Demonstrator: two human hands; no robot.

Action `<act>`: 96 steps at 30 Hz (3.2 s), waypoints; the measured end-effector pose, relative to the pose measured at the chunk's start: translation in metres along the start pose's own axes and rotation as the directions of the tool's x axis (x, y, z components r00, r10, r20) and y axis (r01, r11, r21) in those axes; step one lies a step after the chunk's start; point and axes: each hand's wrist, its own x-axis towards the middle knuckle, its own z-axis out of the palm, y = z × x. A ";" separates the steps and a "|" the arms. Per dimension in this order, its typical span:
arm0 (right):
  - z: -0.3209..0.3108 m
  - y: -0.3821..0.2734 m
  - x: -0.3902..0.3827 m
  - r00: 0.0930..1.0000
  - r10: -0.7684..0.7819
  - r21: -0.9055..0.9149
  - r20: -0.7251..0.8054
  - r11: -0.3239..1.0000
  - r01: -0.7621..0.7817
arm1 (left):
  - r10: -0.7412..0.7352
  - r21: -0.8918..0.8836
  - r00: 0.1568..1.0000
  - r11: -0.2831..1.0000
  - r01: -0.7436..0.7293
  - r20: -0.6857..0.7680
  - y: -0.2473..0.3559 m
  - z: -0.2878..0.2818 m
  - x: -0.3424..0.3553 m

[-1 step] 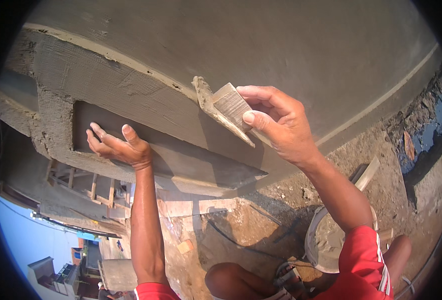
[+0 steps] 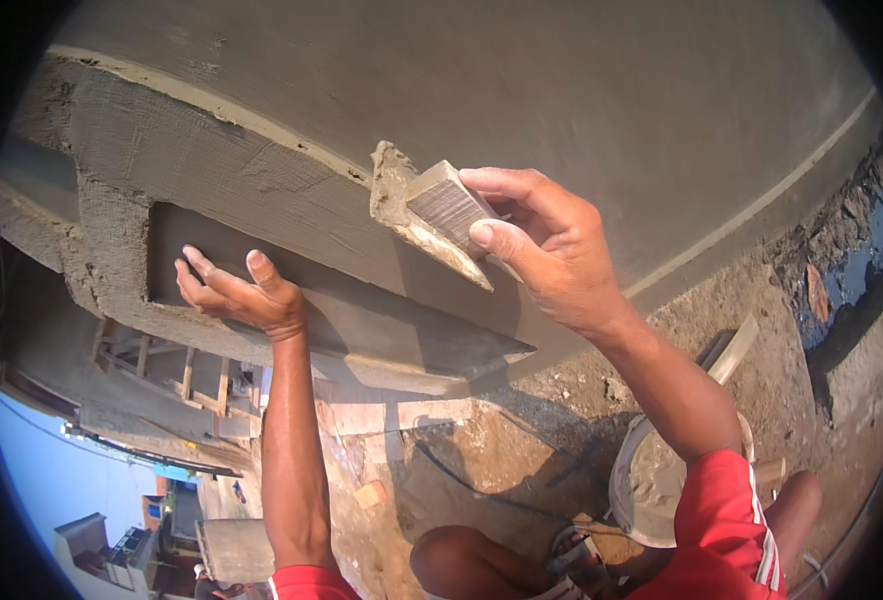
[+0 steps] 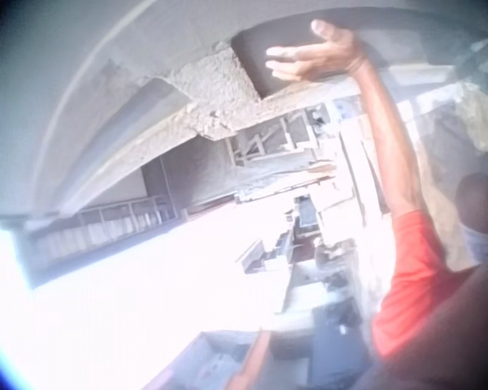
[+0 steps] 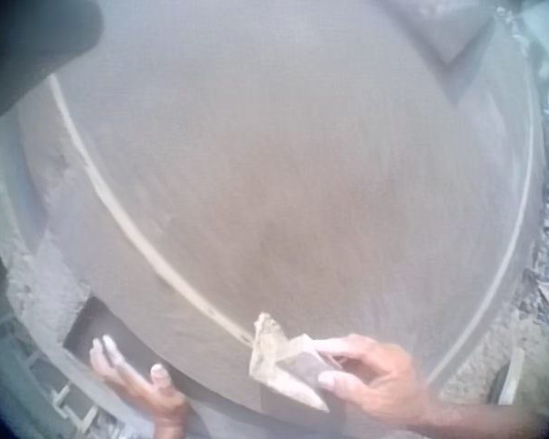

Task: The person smooths wet cement on a wall using a trowel. They repeatedly apply and level the cement along a vertical section, occasionally dipping the trowel into a bucket to retrieve more material.

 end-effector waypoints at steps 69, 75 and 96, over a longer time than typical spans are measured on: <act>0.031 -0.053 0.055 0.993 -0.087 0.024 0.086 0.996 0.085 | 0.002 0.035 1.000 0.999 -0.002 0.003 0.004 0.000 0.000; 0.064 -0.061 0.102 0.970 -0.180 -0.099 0.161 0.975 0.197 | 0.008 0.026 1.000 1.000 -0.008 -0.016 0.008 0.003 0.001; 0.073 -0.061 0.078 0.912 -0.410 -0.456 0.027 0.807 0.376 | -0.031 0.050 0.999 0.998 0.030 0.021 0.006 0.001 -0.001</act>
